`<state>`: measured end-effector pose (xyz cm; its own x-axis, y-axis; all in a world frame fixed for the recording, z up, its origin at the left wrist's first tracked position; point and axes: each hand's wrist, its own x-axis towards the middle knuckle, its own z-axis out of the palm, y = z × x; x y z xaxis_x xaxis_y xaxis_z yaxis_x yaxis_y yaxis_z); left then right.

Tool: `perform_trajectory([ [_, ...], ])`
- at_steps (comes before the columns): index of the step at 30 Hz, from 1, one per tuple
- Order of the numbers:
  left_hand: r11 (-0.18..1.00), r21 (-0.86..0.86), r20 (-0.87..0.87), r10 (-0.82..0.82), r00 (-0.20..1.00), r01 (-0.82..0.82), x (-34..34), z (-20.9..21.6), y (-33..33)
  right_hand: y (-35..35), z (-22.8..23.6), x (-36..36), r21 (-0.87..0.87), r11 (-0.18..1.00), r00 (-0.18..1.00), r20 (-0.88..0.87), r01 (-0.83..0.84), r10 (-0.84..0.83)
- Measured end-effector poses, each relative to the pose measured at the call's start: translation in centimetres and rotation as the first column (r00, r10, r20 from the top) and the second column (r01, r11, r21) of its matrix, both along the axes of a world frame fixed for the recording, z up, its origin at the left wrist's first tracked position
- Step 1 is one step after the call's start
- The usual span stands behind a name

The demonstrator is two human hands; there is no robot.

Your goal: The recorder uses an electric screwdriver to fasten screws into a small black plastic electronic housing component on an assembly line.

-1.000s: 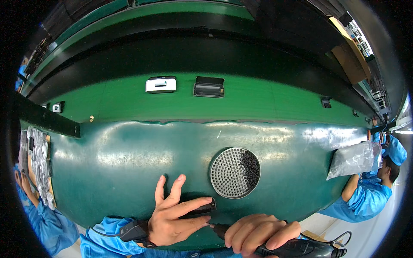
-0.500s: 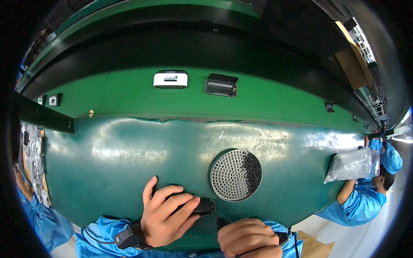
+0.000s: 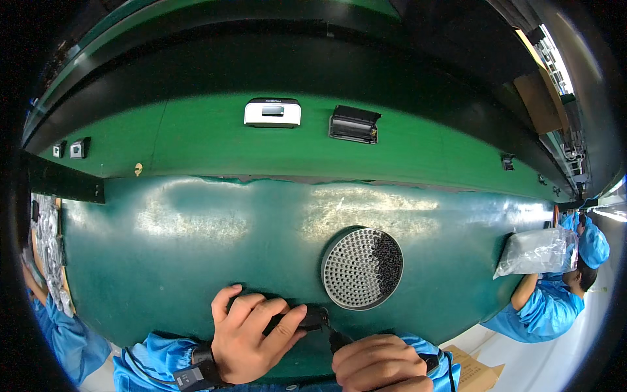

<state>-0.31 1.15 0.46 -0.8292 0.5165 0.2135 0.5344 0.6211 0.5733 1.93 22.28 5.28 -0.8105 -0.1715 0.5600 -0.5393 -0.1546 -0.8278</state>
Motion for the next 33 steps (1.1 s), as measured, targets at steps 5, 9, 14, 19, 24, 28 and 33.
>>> perform_trajectory([
  [5,1.0,-0.009,-0.029,-0.007,1.0,0.007,0.0,-0.2,0.2,0.4,0.7,-0.7,0.045,0.997,0.997,0.047,-0.057,0.055],
  [9,1.0,-0.011,-0.029,-0.011,1.0,0.01,-0.2,-0.3,0.2,-0.5,-0.5,-0.9,-0.05,0.999,1.0,0.008,0.006,-0.005],
  [14,0.999,-0.023,-0.054,-0.036,0.998,0.035,-0.4,0.2,0.4,-1.7,-1.1,-1.5,-0.083,0.994,0.988,-0.134,0.068,-0.079],
  [19,0.998,-0.051,-0.087,-0.047,0.995,0.042,-0.1,-0.1,-0.2,-0.6,-2.7,-1.2,-0.037,0.999,0.987,-0.161,-0.029,0.023],
  [24,0.998,0.0,-0.077,-0.064,0.995,0.065,0.2,-0.3,-0.6,0.1,-2.4,0.5,-0.38,0.909,0.985,0.066,0.173,-0.16],
  [28,0.995,0.051,0.022,-0.085,0.996,0.084,0.0,0.4,-1.2,1.1,-0.3,-0.2,-0.365,0.893,0.962,0.036,0.264,-0.27],
  [33,0.993,0.06,0.011,-0.103,0.995,0.102,-0.4,0.6,-1.2,1.4,0.9,-1.0,-0.374,0.896,0.964,-0.012,0.242,-0.265],
])
